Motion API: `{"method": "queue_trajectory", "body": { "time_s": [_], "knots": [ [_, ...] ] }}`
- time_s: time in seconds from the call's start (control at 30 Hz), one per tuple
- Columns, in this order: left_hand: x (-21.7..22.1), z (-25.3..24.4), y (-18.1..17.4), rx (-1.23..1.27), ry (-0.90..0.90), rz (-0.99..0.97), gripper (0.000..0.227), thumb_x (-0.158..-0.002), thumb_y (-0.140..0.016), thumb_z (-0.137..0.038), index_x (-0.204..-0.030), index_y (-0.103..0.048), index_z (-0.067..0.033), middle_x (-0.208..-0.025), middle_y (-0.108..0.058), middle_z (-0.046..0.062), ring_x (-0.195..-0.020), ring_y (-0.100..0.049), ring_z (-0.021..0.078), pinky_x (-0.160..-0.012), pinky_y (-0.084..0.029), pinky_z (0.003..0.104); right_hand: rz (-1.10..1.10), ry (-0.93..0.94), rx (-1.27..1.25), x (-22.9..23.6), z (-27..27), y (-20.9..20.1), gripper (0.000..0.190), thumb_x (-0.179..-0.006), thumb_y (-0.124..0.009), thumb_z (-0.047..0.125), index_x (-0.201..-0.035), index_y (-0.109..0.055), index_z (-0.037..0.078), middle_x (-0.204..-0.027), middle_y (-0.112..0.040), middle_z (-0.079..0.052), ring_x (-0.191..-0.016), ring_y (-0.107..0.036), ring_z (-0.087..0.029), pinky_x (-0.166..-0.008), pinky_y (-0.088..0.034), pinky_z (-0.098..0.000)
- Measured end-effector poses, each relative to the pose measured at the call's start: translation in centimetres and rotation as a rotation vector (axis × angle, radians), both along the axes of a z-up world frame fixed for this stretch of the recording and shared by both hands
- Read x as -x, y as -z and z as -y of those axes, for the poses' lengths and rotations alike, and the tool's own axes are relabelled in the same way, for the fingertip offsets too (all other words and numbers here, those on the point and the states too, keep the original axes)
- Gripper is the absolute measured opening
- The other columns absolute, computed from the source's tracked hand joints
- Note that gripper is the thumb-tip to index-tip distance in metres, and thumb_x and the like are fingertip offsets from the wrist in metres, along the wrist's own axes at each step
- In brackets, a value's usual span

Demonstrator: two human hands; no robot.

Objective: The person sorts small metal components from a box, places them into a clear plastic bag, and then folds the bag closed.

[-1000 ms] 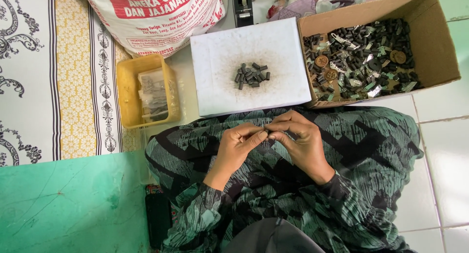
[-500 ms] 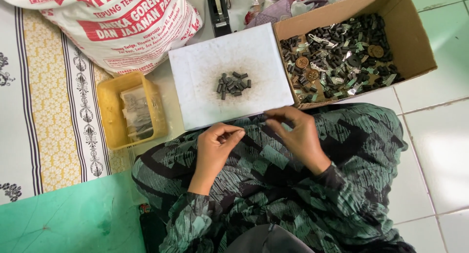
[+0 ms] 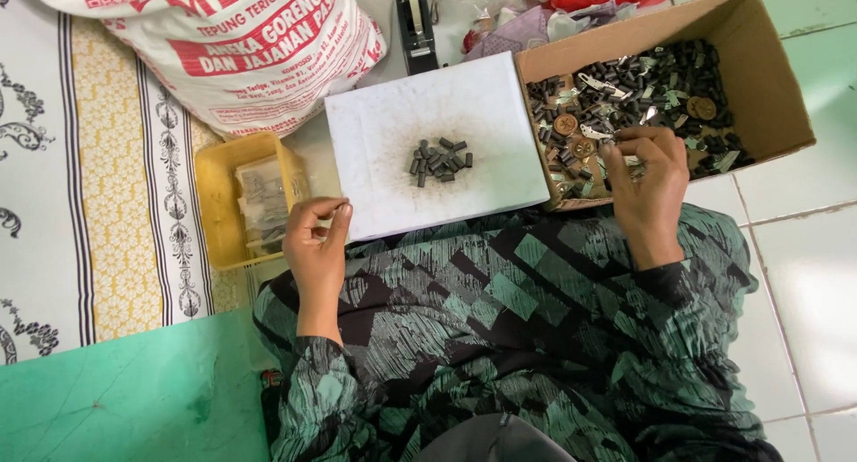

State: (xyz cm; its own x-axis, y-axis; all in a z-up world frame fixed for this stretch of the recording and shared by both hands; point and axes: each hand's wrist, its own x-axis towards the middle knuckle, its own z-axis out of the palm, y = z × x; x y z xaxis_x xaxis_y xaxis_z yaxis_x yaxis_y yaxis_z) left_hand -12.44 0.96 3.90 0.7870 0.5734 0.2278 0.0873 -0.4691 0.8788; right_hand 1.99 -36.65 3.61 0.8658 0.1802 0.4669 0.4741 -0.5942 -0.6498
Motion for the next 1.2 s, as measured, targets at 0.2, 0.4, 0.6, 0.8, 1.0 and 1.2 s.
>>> {"method": "queue_trajectory", "body": {
  "time_s": [0.2, 0.4, 0.6, 0.8, 1.0, 1.2],
  "knots": [
    [-0.8, 1.2, -0.7, -0.188, 0.075, -0.061, 0.024, -0.1, -0.069, -0.009, -0.123, -0.068, -0.0099, -0.113, -0.062, 0.012, -0.106, -0.059, 0.0304, -0.082, -0.051, 0.04, 0.022, -0.147, 0.159, -0.3, -4.4, 4.0, 0.021, -0.091, -0.085, 0.004, -0.11, -0.077, 0.005, -0.107, -0.062, -0.012, -0.105, -0.062, -0.034, -0.093, -0.051, -0.0445],
    [-3.8, 3.6, 3.9, -0.696, 0.419, -0.218, 0.045, -0.099, -0.066, -0.019, -0.142, -0.06, -0.0108, -0.125, -0.056, 0.015, -0.115, -0.055, 0.0319, -0.084, -0.055, 0.042, 0.031, -0.323, 0.445, -0.1, -11.9, 5.4, 0.034, -0.097, -0.065, 0.007, -0.13, -0.071, 0.013, -0.11, -0.057, -0.009, -0.099, -0.058, -0.028, -0.078, -0.052, -0.0432],
    [-4.9, 4.0, 6.3, -0.918, 0.405, -0.132, 0.05, -0.099, -0.067, -0.034, -0.144, -0.057, -0.0136, -0.129, -0.049, 0.011, -0.116, -0.047, 0.027, -0.084, -0.052, 0.04, 0.074, -0.331, 0.569, -0.5, -15.3, 5.8, 0.04, -0.101, -0.055, 0.004, -0.136, -0.068, 0.019, -0.11, -0.049, -0.006, -0.102, -0.053, -0.027, -0.08, -0.05, -0.0408],
    [-5.7, 4.1, 6.8, -0.836, 0.385, -0.071, 0.04, -0.1, -0.067, -0.034, -0.134, -0.064, -0.0136, -0.124, -0.049, 0.009, -0.117, -0.043, 0.0259, -0.087, -0.048, 0.041, 0.091, -0.309, 0.599, 0.3, -15.1, 5.3, 0.038, -0.099, -0.061, 0.003, -0.132, -0.071, 0.018, -0.11, -0.05, -0.006, -0.105, -0.054, -0.028, -0.084, -0.049, -0.0401],
    [-5.8, 4.1, 5.8, -0.509, 0.336, -0.006, 0.035, -0.1, -0.067, -0.016, -0.135, -0.063, -0.0168, -0.124, -0.049, 0.006, -0.117, -0.047, 0.028, -0.087, -0.05, 0.046, 0.187, -0.344, 0.43, -0.9, -14.1, 6.7, 0.041, -0.089, -0.076, 0.002, -0.129, -0.073, 0.013, -0.115, -0.053, -0.01, -0.104, -0.058, -0.031, -0.086, -0.053, -0.0422],
    [-4.9, 2.3, 4.3, -0.01, 0.205, 0.153, 0.023, -0.103, -0.068, -0.02, -0.127, -0.069, -0.0199, -0.103, -0.069, 0.002, -0.102, -0.068, 0.0242, -0.085, -0.06, 0.036, 0.076, -0.431, 0.172, 0.7, -15.6, 3.0, 0.027, -0.091, -0.074, -0.013, -0.116, -0.077, 0.0, -0.099, -0.061, -0.013, -0.082, -0.068, -0.033, -0.075, -0.058, -0.0394]
  ]
}}
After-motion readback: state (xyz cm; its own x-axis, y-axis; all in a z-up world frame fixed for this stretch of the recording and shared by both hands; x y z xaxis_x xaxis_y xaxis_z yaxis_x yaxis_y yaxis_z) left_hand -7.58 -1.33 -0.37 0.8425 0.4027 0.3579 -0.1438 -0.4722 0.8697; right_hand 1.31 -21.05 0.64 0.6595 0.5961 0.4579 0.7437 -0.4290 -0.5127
